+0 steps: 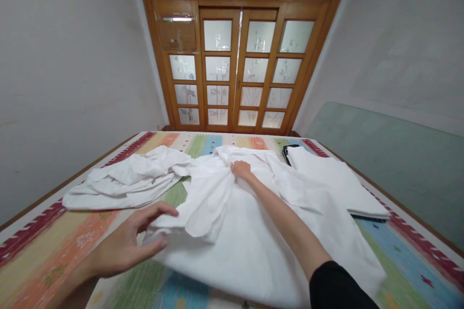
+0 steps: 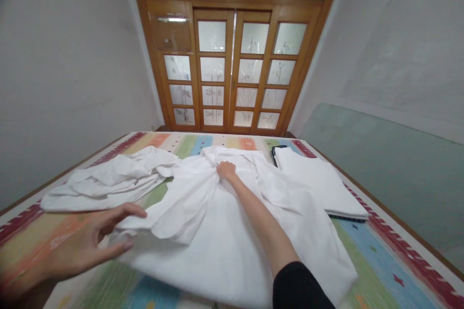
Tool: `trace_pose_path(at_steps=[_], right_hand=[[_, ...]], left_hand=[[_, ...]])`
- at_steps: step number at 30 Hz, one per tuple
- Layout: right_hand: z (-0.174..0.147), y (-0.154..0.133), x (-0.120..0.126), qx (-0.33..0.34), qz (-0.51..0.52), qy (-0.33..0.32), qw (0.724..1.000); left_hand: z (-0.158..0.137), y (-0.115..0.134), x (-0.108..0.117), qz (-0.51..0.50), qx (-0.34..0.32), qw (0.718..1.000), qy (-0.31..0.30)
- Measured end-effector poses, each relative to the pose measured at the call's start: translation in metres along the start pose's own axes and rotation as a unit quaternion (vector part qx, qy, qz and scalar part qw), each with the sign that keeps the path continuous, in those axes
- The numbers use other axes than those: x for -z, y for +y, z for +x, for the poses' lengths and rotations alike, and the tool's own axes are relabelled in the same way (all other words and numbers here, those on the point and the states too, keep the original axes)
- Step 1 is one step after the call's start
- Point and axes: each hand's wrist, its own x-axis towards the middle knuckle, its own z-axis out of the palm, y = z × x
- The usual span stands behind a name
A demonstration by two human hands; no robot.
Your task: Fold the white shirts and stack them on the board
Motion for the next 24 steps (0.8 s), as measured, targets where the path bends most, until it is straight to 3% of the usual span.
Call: trace_pose_path(at_steps=[4, 7, 11, 15, 20, 22, 24], right_hand=[[0.006, 0.022, 0.002, -0.064, -0.001, 0.033, 0.997], [0.008, 0.032, -0.002, -0.085, 0.005, 0.047, 0.995], [0.005, 0.037, -0.005, -0.08, 0.02, 0.055, 0.995], [-0.004, 0.037, -0.004, -0.04, 0.061, 0.058, 0.996], [-0.033, 0.034, -0.017, 0.071, 0.054, 0.063, 0.994], [-0.047, 0.035, -0.026, 0.102, 0.039, 0.026, 0.994], [-0.058, 0.039, -0.034, 0.121, 0.022, -0.003, 0.992]], left_hand=[[-0.029, 0.001, -0.016, 0.072, -0.009, 0.988, -0.137], [-0.042, -0.006, -0.035, 0.101, -0.01, 0.985, -0.136], [-0.041, -0.021, -0.044, 0.131, 0.005, 0.989, -0.074], [-0.029, -0.038, -0.037, 0.147, 0.006, 0.986, 0.074], [-0.031, -0.045, -0.029, 0.125, 0.019, 0.966, 0.224], [-0.037, -0.046, -0.027, 0.086, 0.064, 0.966, 0.235], [-0.043, -0.05, -0.025, 0.04, 0.139, 0.974, 0.175]])
